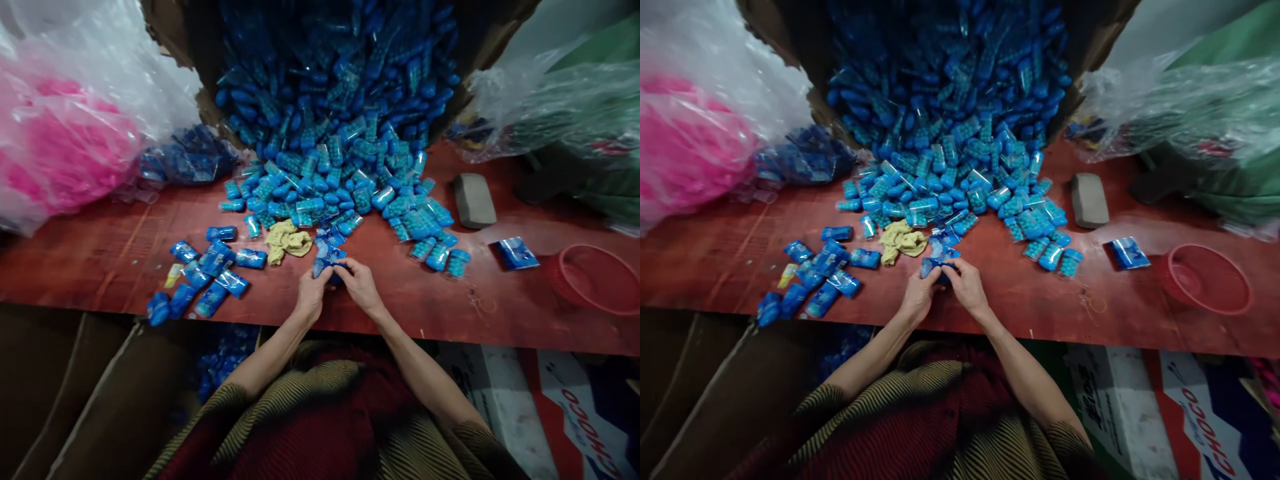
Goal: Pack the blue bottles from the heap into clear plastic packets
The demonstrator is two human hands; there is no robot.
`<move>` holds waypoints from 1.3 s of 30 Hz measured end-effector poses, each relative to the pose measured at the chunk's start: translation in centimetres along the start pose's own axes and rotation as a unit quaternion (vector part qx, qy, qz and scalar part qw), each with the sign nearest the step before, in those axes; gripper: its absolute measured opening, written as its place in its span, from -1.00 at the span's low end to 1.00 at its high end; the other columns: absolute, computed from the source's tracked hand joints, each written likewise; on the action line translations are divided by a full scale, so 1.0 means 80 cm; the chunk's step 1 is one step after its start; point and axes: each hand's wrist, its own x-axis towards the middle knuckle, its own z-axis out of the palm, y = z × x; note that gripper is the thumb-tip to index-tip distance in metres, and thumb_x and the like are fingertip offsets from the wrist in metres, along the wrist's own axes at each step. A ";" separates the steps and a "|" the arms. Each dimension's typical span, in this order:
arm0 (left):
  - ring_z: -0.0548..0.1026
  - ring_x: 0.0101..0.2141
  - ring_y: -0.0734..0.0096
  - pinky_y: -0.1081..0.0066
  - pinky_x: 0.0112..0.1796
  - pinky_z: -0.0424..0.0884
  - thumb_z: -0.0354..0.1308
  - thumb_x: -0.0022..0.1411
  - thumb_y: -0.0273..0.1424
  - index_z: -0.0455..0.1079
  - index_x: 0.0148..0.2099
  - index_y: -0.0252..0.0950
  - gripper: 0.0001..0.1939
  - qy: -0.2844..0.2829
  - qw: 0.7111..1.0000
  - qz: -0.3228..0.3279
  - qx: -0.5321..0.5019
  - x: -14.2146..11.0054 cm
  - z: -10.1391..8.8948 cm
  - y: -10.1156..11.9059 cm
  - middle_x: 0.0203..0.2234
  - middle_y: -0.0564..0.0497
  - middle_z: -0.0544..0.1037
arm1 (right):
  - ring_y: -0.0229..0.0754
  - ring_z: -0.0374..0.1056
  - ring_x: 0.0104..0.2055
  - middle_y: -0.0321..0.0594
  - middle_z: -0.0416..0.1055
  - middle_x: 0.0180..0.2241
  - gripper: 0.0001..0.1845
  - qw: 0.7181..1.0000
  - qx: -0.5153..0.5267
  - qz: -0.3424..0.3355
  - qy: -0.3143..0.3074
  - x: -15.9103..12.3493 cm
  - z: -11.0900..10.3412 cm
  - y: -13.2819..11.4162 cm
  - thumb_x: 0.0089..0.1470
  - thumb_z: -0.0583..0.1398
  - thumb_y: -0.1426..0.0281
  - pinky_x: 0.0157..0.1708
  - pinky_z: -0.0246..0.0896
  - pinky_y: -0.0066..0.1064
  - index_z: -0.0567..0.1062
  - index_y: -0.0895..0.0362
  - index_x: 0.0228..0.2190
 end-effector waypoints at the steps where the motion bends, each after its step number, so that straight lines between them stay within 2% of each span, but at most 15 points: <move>1: 0.38 -0.61 0.54 0.52 -0.61 0.30 0.34 -0.22 -0.30 0.40 -0.43 -0.39 -0.69 0.004 1.000 0.007 0.015 0.002 0.000 -0.002 -0.60 0.06 0.47 | -0.21 0.32 -0.38 -0.25 0.44 -0.42 -0.76 1.000 0.012 0.020 -0.005 0.002 0.001 0.002 0.07 0.12 0.26 -0.30 0.20 -0.41 0.49 0.15 -0.36; 3: 0.36 -0.66 0.54 0.52 -0.64 0.28 0.32 -0.20 -0.30 0.39 -0.45 -0.40 -0.71 -0.005 1.000 0.006 0.026 0.007 -0.001 -0.004 -0.65 0.07 0.44 | -0.24 0.28 -0.45 -0.30 0.39 -0.52 -0.75 0.999 0.014 0.045 0.005 0.005 0.003 0.005 0.05 0.11 0.24 -0.36 0.16 -0.43 0.45 0.14 -0.46; 6: 0.35 -0.69 0.54 0.51 -0.65 0.28 0.30 -0.18 -0.31 0.38 -0.47 -0.40 -0.74 -0.024 0.999 0.000 0.036 0.012 -0.003 -0.008 -0.69 0.07 0.43 | -0.26 0.22 -0.49 -0.34 0.33 -0.57 -0.74 0.998 0.010 0.061 0.008 0.005 0.006 0.006 0.05 0.09 0.22 -0.42 0.10 -0.45 0.39 0.13 -0.52; 11: 0.32 -0.70 0.58 0.52 -0.67 0.28 0.28 -0.15 -0.30 0.37 -0.49 -0.39 -0.75 0.035 0.996 0.041 0.067 0.015 0.000 -0.011 -0.69 0.11 0.40 | -0.29 0.12 -0.55 -0.36 0.20 -0.62 -0.67 0.998 -0.052 0.038 0.013 0.005 0.014 -0.001 0.10 0.01 0.20 -0.50 -0.02 -0.46 0.28 0.10 -0.59; 13: 0.32 -0.70 0.57 0.51 -0.68 0.30 0.29 -0.15 -0.28 0.36 -0.49 -0.39 -0.72 0.030 0.999 0.016 0.032 0.014 0.001 -0.007 -0.69 0.11 0.40 | -0.29 0.10 -0.56 -0.37 0.17 -0.64 -0.64 0.998 -0.054 0.039 0.016 0.009 0.017 -0.002 0.10 -0.01 0.18 -0.52 -0.04 -0.47 0.23 0.10 -0.62; 16: 0.33 -0.72 0.54 0.50 -0.68 0.30 0.33 -0.18 -0.28 0.33 -0.49 -0.38 -0.70 -0.026 0.998 -0.047 -0.013 0.011 -0.006 0.002 -0.74 0.11 0.37 | -0.29 0.10 -0.58 -0.37 0.15 -0.66 -0.61 0.998 -0.030 0.052 -0.008 0.018 0.018 -0.002 0.10 -0.03 0.16 -0.53 -0.02 -0.47 0.20 0.09 -0.64; 19: 0.39 -0.69 0.50 0.53 -0.66 0.32 0.37 -0.24 -0.34 0.34 -0.45 -0.39 -0.67 -0.070 0.993 -0.093 -0.025 0.004 -0.021 0.012 -0.72 0.08 0.41 | -0.27 0.14 -0.55 -0.33 0.21 -0.63 -0.64 0.994 -0.098 0.042 -0.013 0.028 0.018 -0.004 0.13 -0.04 0.21 -0.51 -0.01 -0.47 0.24 0.10 -0.62; 22: 0.41 -0.67 0.52 0.55 -0.67 0.31 0.39 -0.25 -0.36 0.35 -0.44 -0.40 -0.66 -0.072 0.992 -0.093 -0.034 -0.002 -0.034 0.017 -0.66 0.06 0.45 | -0.21 0.24 -0.47 -0.26 0.34 -0.55 -0.70 0.971 -0.233 0.050 -0.026 0.036 0.016 -0.009 0.16 -0.05 0.30 -0.46 0.01 -0.44 0.38 0.09 -0.49; 24: 0.40 -0.68 0.53 0.56 -0.68 0.31 0.38 -0.24 -0.37 0.35 -0.45 -0.39 -0.68 -0.062 0.994 -0.086 -0.039 -0.005 -0.036 0.018 -0.65 0.06 0.45 | -0.15 0.31 -0.40 -0.22 0.42 -0.46 -0.74 0.952 -0.295 0.051 -0.068 0.039 0.013 -0.012 0.16 -0.05 0.33 -0.44 0.04 -0.42 0.43 0.05 -0.32; 27: 0.41 -0.68 0.52 0.56 -0.69 0.33 0.35 -0.20 -0.41 0.36 -0.45 -0.39 -0.74 -0.035 0.994 -0.092 -0.040 -0.002 -0.029 0.016 -0.66 0.07 0.45 | -0.13 0.35 -0.31 -0.18 0.44 -0.29 -0.69 0.936 -0.329 0.023 -0.125 0.041 0.006 -0.016 0.17 -0.03 0.35 -0.41 0.11 -0.40 0.38 0.01 -0.10; 30: 0.45 -0.66 0.49 0.54 -0.67 0.37 0.30 -0.15 -0.46 0.39 -0.40 -0.40 -0.79 -0.017 0.995 -0.087 -0.044 0.008 -0.015 0.015 -0.63 0.05 0.49 | -0.11 0.35 -0.22 -0.11 0.38 -0.14 -0.61 0.928 -0.341 -0.008 -0.147 0.041 0.000 -0.019 0.17 -0.04 0.35 -0.37 0.19 -0.38 0.31 0.04 0.02; 32: 0.47 -0.65 0.48 0.54 -0.66 0.39 0.27 -0.14 -0.48 0.39 -0.38 -0.40 -0.81 -0.012 0.996 -0.080 -0.047 0.016 -0.007 0.016 -0.61 0.06 0.51 | -0.04 0.32 -0.11 -0.03 0.30 -0.01 -0.54 0.923 -0.361 -0.023 -0.133 0.038 -0.002 -0.021 0.13 0.00 0.40 -0.29 0.24 -0.31 0.25 0.06 0.09; 35: 0.48 -0.64 0.48 0.56 -0.65 0.40 0.26 -0.15 -0.49 0.38 -0.38 -0.38 -0.80 -0.009 0.996 -0.082 -0.033 0.019 0.000 0.023 -0.62 0.08 0.51 | 0.09 0.22 0.04 0.04 0.10 0.18 -0.38 0.911 -0.405 -0.017 -0.071 0.027 -0.003 -0.025 0.05 0.02 0.53 -0.13 0.21 -0.15 0.14 0.08 0.17; 37: 0.51 -0.62 0.46 0.57 -0.63 0.40 0.27 -0.16 -0.49 0.39 -0.35 -0.37 -0.77 -0.017 0.996 -0.090 -0.023 0.015 0.001 0.028 -0.59 0.08 0.53 | 0.12 0.21 0.06 0.05 0.06 0.21 -0.38 0.910 -0.413 -0.015 -0.035 0.019 -0.012 -0.025 0.07 -0.01 0.54 -0.08 0.18 -0.09 0.13 0.11 0.19; 39: 0.53 -0.58 0.43 0.57 -0.62 0.41 0.28 -0.15 -0.49 0.39 -0.35 -0.36 -0.77 -0.031 0.994 -0.105 -0.018 0.009 0.001 0.031 -0.59 0.08 0.53 | 0.08 0.20 0.07 0.05 0.10 0.18 -0.45 0.917 -0.397 -0.030 0.009 0.014 -0.035 -0.021 0.13 -0.05 0.50 -0.05 0.17 -0.13 0.18 0.15 0.16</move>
